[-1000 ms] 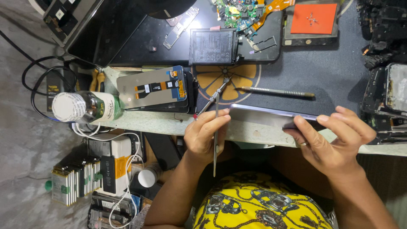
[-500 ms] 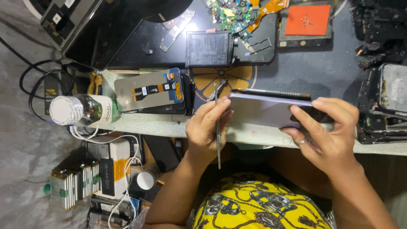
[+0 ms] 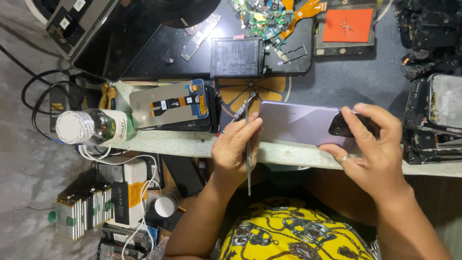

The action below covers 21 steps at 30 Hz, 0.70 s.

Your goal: The person cleans the edges of a purple smartphone with a cotton swab, then uses a metal prying tool to separate the back cover. The person then repeats the process on a blue smartphone, prying off its back cover and placing it aside.

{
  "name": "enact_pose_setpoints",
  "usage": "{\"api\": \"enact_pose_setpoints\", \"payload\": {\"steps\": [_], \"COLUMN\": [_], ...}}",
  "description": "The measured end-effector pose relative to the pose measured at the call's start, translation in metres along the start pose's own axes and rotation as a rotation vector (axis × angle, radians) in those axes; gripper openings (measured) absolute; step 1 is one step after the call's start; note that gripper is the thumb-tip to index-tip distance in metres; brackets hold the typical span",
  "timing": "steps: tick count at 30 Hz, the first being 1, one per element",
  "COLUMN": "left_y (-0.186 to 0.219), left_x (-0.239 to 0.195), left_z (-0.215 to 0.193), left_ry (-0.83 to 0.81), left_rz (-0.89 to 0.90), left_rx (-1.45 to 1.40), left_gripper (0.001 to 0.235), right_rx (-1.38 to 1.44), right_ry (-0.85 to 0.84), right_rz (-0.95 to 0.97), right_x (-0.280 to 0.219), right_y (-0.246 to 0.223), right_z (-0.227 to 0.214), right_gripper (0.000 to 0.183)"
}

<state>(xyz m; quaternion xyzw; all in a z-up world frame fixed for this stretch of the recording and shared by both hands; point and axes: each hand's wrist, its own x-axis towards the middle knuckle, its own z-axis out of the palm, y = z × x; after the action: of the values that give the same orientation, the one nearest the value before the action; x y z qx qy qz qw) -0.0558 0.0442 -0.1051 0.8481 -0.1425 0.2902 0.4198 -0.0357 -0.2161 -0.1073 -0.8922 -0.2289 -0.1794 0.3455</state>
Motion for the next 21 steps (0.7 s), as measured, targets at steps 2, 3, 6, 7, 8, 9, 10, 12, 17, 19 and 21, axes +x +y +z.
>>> {"api": "enact_pose_setpoints", "payload": {"steps": [2,3,6,7,8,9,10,12,17,19,21], "left_y": [0.000,-0.001,-0.002,-0.002,-0.001,-0.001,0.000,0.000,0.001,0.000,-0.001], "left_x": [-0.001,-0.001,-0.001,-0.001,-0.001,-0.001,0.000,0.002,0.005,0.004,0.002], "left_z": [0.001,0.001,0.003,0.003,0.003,0.004,0.004,0.004,0.000,0.002,0.004], "left_ry": [0.006,0.001,-0.020,-0.031,-0.044,-0.053,-0.061,-0.089,-0.223,-0.208,-0.186], "left_rz": [0.003,0.012,0.043,0.055,0.066,0.073,0.081,0.092,0.118,0.107,0.098], "left_rx": [-0.003,0.003,0.018,0.026,0.034,0.034,0.036,0.039,0.076,0.087,0.095], "left_gripper": [0.032,0.032,0.033,0.033,0.033,0.034,0.034,0.035,0.044,0.039,0.038], "right_rx": [0.027,0.049,0.050,0.042,0.046,0.050,0.055,0.042,0.003,0.023,0.018], "right_ry": [0.001,0.000,-0.010,-0.015,-0.014,-0.012,-0.010,-0.032,-0.122,-0.136,-0.131], "right_rz": [0.028,0.044,0.071,0.076,0.080,0.083,0.085,0.093,-0.019,-0.015,-0.020], "right_x": [-0.002,-0.002,-0.004,-0.005,-0.006,-0.007,-0.007,-0.006,0.002,0.003,0.003], "right_y": [0.001,0.003,0.007,0.008,0.009,0.009,0.009,0.009,0.012,0.012,0.013], "right_z": [0.000,0.001,0.002,0.002,0.002,0.002,0.003,0.001,-0.003,-0.004,-0.005], "right_gripper": [0.079,0.079,0.082,0.083,0.082,0.081,0.079,0.079,0.088,0.088,0.085]}}
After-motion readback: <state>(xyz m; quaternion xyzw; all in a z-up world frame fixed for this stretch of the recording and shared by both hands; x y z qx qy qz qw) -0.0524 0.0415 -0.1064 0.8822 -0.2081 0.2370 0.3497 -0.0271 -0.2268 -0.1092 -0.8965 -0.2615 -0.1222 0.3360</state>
